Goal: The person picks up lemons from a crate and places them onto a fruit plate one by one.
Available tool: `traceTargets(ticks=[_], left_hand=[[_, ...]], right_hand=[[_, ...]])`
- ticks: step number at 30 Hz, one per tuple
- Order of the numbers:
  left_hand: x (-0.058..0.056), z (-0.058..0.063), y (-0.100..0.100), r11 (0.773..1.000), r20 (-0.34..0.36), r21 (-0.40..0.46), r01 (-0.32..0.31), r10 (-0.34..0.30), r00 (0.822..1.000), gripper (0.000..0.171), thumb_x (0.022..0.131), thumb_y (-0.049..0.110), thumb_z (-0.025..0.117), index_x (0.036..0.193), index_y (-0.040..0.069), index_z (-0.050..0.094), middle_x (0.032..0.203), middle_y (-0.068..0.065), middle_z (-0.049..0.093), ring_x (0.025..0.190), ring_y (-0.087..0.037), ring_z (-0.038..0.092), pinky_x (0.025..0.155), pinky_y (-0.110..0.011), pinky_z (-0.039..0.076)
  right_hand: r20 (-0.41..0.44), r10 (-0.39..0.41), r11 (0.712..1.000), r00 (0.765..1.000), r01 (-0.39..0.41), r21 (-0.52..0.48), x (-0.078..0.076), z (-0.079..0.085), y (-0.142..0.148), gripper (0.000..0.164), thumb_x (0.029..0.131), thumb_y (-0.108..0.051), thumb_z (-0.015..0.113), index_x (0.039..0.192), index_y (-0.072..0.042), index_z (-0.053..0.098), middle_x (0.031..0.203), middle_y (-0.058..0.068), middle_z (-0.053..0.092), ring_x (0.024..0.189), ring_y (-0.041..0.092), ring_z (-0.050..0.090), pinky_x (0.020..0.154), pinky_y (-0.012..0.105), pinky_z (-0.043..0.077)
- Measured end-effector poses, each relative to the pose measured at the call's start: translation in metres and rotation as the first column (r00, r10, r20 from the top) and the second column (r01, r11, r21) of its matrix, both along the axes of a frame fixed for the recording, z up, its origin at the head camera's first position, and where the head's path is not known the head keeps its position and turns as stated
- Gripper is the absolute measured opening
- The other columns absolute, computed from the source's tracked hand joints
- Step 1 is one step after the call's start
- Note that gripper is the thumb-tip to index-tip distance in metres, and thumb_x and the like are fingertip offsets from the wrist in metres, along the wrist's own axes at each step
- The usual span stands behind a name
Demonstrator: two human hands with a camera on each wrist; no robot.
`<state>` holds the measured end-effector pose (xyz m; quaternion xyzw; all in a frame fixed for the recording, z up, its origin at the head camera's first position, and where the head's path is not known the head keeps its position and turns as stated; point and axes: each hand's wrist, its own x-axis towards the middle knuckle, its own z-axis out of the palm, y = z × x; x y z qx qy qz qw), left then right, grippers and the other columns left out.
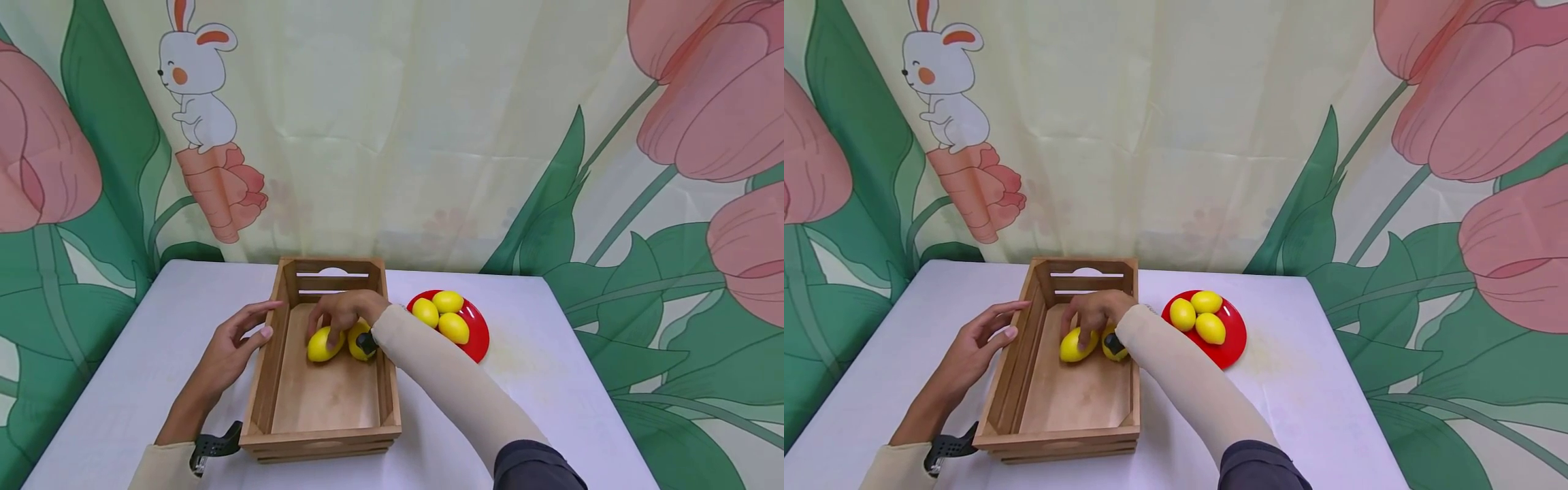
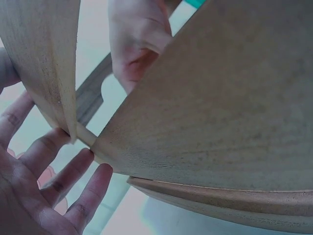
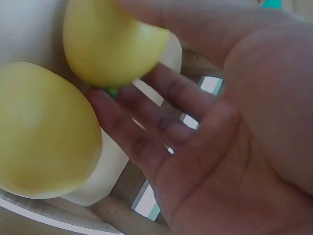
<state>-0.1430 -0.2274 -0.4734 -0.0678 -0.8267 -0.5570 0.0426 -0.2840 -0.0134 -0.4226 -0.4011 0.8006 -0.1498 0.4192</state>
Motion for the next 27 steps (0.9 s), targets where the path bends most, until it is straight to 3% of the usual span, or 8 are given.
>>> traceTargets(ticks=[2,5,9,14,20,27], left_hand=[[0.0004,0.0001,-0.0002,1.0,0.003,-0.004,-0.002,0.002,1.0,0.042,0.103,0.035,0.053,0.145,0.031,0.048,0.153,0.003,0.046,0.141,-0.028,0.042,0.098,-0.018,0.044],[0.0008,-0.0001,-0.0003,1.0,0.004,0.004,-0.002,0.002,1.0,0.042,0.103,0.034,0.053,0.145,0.03,0.049,0.154,0.001,0.046,0.141,-0.029,0.041,0.106,-0.04,0.046],[0.001,-0.0008,0.0,0.999,0.005,0.037,0.005,-0.005,1.0,0.042,0.103,0.033,0.054,0.145,0.028,0.049,0.155,-0.002,0.044,0.142,-0.034,0.038,0.107,-0.065,0.038],[0.0013,-0.0009,-0.0002,0.999,0.003,0.043,0.007,-0.008,1.0,0.042,0.103,0.033,0.054,0.145,0.027,0.049,0.155,-0.003,0.045,0.142,-0.035,0.037,0.107,-0.069,0.035],[0.002,-0.0006,0.0002,0.999,0.017,0.037,-0.008,0.008,1.0,0.041,0.103,0.034,0.054,0.143,0.029,0.05,0.153,0.001,0.046,0.142,-0.031,0.038,0.109,-0.066,0.035],[0.0017,-0.001,0.0007,0.999,0.004,0.034,0.004,-0.005,1.0,0.042,0.104,0.033,0.053,0.145,0.028,0.049,0.154,-0.002,0.044,0.142,-0.033,0.038,0.108,-0.066,0.037]], right_hand=[[0.036,0.04,0.999,0.999,-0.04,-0.019,-0.0007,-0.0018,-0.001,0.037,0.082,-0.011,0.08,0.117,-0.018,0.072,0.113,0.001,0.07,0.107,0.02,0.06,0.09,0.027,0.047],[0.074,0.069,0.997,0.995,-0.068,-0.029,-0.0011,-0.0034,-0.0017,0.038,0.081,-0.015,0.081,0.117,-0.021,0.072,0.111,-0.005,0.07,0.105,0.017,0.06,0.089,0.027,0.047],[0.153,0.092,0.995,0.984,-0.086,-0.042,0.0,-0.0035,-0.0019,0.041,0.082,-0.016,0.081,0.122,-0.019,0.071,0.113,-0.004,0.069,0.106,0.016,0.059,0.088,0.028,0.052],[0.272,0.11,0.993,0.956,-0.097,-0.06,0.0029,-0.0026,-0.0014,0.043,0.083,-0.011,0.08,0.125,-0.015,0.069,0.114,0.0,0.07,0.11,0.018,0.061,0.084,0.032,0.058],[0.344,0.147,0.988,0.927,-0.124,-0.088,0.0048,-0.002,-0.0015,0.043,0.083,-0.011,0.08,0.125,-0.015,0.07,0.114,-0.002,0.072,0.109,0.018,0.063,0.086,0.035,0.058],[0.408,0.21,0.975,0.888,-0.158,-0.156,0.004,-0.0016,-0.0026,0.048,0.084,-0.011,0.078,0.131,-0.01,0.065,0.119,-0.002,0.071,0.113,0.019,0.062,0.089,0.034,0.056]])
